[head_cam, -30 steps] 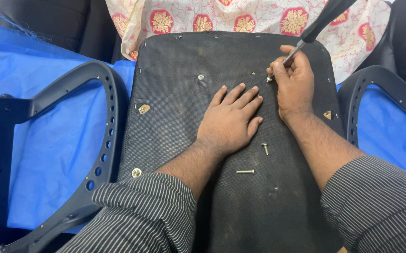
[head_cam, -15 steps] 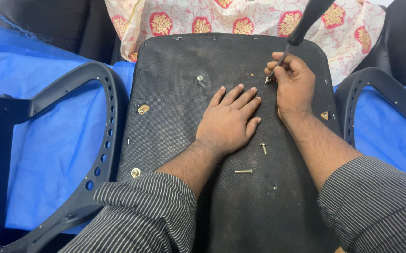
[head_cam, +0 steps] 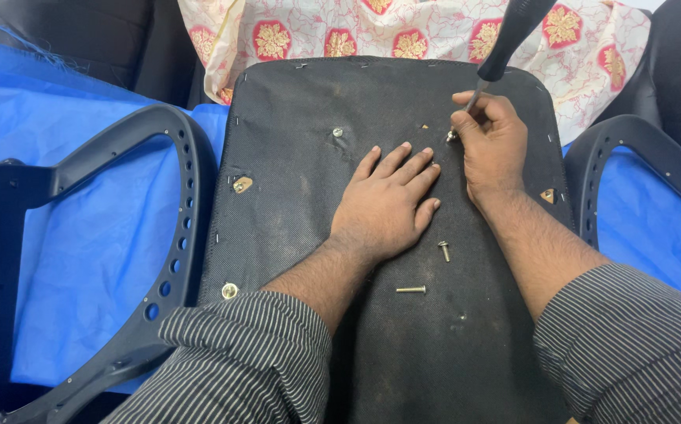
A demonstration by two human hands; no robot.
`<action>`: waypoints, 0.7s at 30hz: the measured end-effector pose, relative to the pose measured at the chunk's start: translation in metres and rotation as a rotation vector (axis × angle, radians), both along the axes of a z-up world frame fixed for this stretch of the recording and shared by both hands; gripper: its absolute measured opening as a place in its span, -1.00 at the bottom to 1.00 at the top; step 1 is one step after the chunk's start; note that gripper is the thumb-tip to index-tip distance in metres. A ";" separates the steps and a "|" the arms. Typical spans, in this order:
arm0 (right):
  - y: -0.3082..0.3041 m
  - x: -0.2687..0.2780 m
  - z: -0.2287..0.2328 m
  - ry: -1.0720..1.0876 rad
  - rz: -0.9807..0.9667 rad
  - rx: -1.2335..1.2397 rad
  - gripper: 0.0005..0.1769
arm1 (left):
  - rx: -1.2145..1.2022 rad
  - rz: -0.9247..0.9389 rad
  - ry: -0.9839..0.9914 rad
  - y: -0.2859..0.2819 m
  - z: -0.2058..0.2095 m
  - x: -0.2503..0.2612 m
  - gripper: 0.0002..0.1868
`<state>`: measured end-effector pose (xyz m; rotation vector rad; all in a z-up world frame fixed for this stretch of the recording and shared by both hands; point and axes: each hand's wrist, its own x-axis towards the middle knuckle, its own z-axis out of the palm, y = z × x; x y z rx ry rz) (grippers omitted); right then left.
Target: The person uses a screwdriver to remove several screws from the underside of a black chair seat. They unscrew each fastener and place the screws on the seat surface as they work across multiple locations.
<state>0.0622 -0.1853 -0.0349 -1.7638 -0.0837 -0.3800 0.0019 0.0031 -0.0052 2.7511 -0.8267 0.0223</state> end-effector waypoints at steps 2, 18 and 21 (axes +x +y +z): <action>0.001 -0.001 0.001 -0.006 -0.005 -0.009 -0.74 | -0.003 -0.001 0.001 0.000 0.001 0.000 -0.43; 0.000 0.002 -0.004 -0.008 0.044 0.183 -0.68 | -0.006 0.004 -0.003 0.000 0.001 0.000 -0.43; 0.001 0.000 -0.002 -0.012 0.021 0.100 -0.69 | 0.004 0.004 0.010 0.000 0.001 0.000 -0.43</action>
